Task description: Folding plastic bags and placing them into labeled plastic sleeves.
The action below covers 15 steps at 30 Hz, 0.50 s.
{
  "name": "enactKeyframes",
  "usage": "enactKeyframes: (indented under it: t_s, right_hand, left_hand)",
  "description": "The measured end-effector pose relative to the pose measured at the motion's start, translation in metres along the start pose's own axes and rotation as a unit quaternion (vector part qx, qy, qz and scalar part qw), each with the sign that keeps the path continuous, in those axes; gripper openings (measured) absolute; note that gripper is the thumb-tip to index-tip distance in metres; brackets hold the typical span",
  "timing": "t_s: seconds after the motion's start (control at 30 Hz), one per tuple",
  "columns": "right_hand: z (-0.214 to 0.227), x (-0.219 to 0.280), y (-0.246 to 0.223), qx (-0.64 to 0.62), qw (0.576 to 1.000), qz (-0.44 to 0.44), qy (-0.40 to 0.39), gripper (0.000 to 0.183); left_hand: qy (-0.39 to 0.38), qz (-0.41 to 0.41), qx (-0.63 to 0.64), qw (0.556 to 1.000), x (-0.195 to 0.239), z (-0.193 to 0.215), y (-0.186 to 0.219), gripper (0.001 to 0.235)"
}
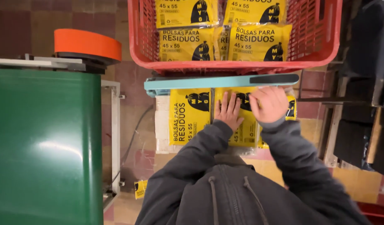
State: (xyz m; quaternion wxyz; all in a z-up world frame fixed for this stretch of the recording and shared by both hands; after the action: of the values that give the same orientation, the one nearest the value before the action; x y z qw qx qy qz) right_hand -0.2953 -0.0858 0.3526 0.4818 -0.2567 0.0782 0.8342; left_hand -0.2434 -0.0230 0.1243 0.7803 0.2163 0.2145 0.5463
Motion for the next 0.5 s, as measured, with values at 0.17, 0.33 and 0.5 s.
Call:
enactKeyframes:
  t_s: [0.17, 0.33, 0.5]
  right_hand:
    - [-0.053, -0.042, -0.007, 0.022, 0.979, 0.149, -0.136, 0.027]
    - [-0.130, 0.003, 0.029, 0.077, 0.935, 0.158, -0.307, 0.034]
    - [-0.155, 0.026, 0.056, -0.022, 0.942, 0.043, -0.331, 0.033]
  left_hand:
    - [-0.005, 0.008, -0.001, 1.000, 0.001, -0.004, 0.001, 0.087]
    - [-0.003, 0.014, 0.016, 1.000, 0.004, -0.010, -0.002, 0.088]
    - [0.003, 0.014, 0.011, 1.000, 0.003, -0.011, -0.002, 0.086]
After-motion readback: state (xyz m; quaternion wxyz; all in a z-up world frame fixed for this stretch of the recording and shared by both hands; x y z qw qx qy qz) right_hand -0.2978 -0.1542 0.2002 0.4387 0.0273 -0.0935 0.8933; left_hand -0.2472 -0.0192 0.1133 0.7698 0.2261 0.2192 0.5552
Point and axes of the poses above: each hand's wrist, its own x-axis away from the middle knuckle, its own z-axis out of the back of the hand, y = z × x, the point moved 8 cm from there along -x, towards the middle knuckle, and after that the axes turned 7 degrees about x, right-handed, at the moved point
